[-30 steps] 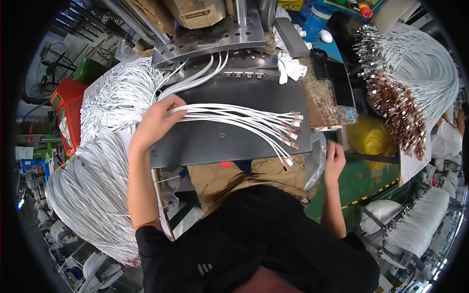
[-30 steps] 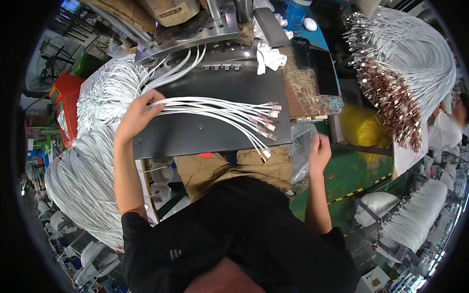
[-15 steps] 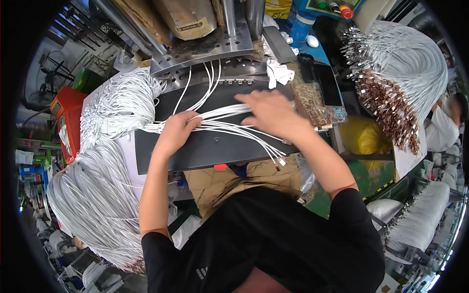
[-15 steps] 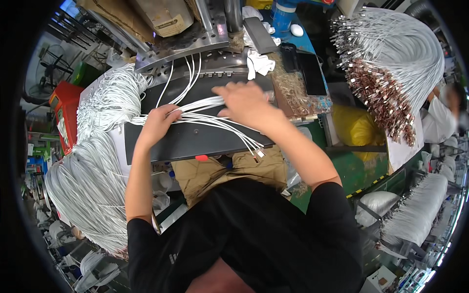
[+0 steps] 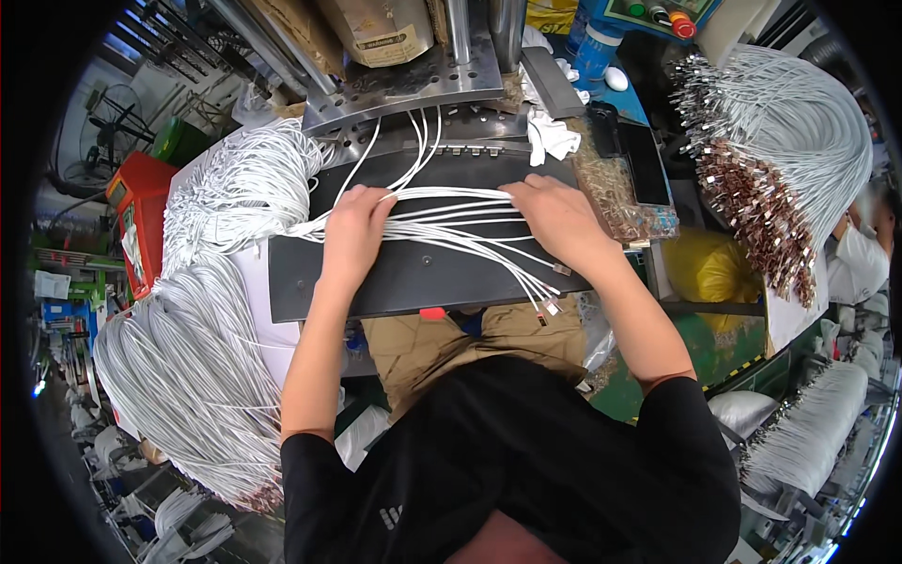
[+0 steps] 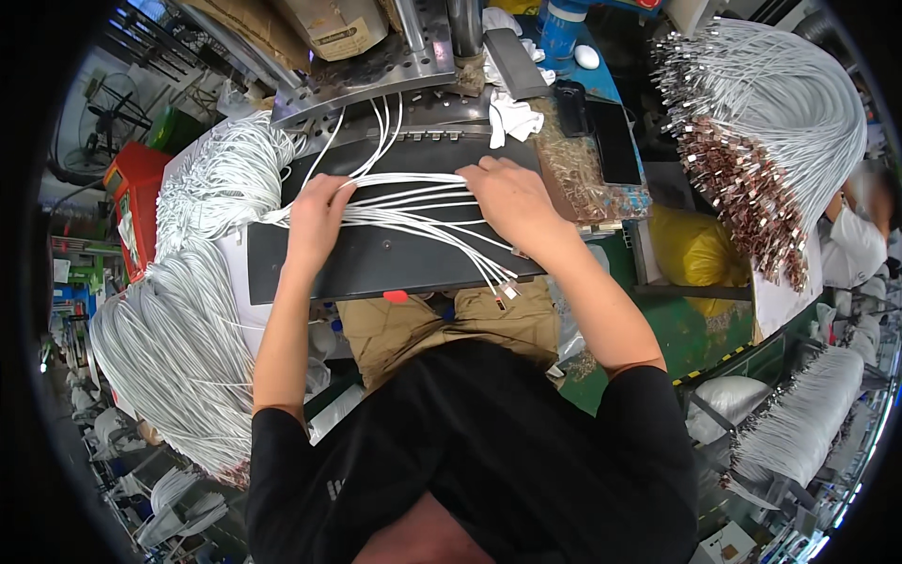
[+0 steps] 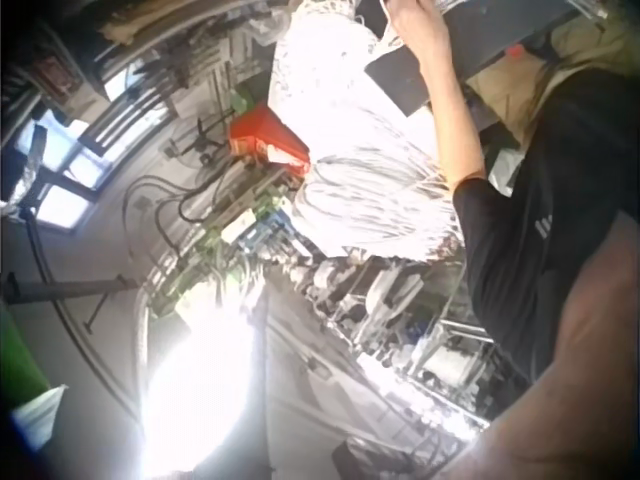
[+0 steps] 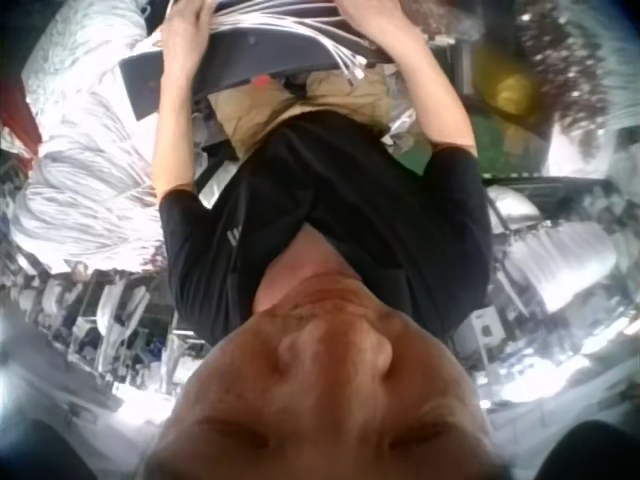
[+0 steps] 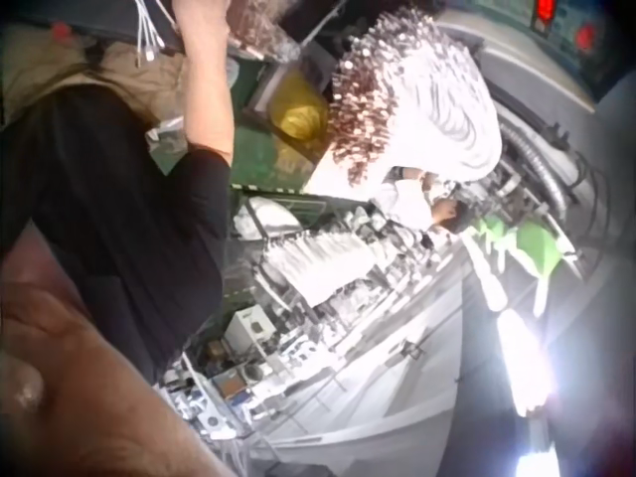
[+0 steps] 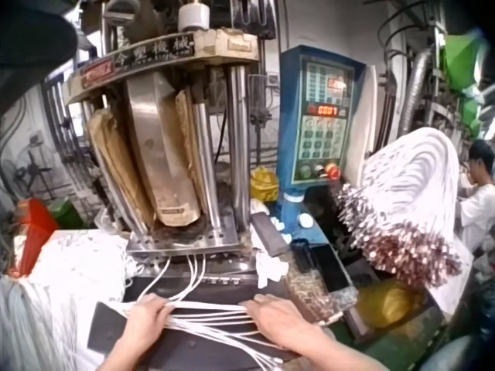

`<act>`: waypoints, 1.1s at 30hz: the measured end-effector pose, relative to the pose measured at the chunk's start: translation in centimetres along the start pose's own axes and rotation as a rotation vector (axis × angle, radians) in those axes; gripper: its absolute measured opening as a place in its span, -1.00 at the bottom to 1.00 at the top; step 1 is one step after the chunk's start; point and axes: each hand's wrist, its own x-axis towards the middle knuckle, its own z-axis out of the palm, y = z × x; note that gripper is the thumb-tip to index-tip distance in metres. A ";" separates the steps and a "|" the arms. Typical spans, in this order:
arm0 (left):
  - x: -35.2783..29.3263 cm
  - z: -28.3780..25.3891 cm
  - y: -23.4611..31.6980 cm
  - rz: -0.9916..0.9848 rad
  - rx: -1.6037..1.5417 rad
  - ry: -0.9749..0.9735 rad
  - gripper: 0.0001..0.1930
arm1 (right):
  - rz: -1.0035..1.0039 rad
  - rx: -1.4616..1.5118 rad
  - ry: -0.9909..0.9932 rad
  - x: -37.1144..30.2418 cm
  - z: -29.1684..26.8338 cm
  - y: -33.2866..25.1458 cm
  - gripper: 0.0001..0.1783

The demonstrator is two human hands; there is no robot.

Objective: The recorder is organizing bundles of white wires and feeding them into a crimping or organization machine at an assembly station.

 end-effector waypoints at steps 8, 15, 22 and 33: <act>0.5 -1.1 0.6 -0.015 0.009 0.063 -0.81 | -0.019 0.107 0.132 2.3 2.0 -1.5 -0.59; 0.7 -0.6 7.5 0.094 -0.039 -0.121 -0.75 | -0.129 -0.080 0.163 2.0 1.2 -3.7 -0.61; -2.7 1.8 7.7 -0.419 -0.700 -0.764 -0.67 | -0.199 -0.134 0.180 0.6 -0.5 -1.7 -0.65; -0.5 7.2 6.7 -0.645 -0.918 -0.718 -0.72 | -0.106 0.879 -0.136 1.8 2.9 -2.5 -0.64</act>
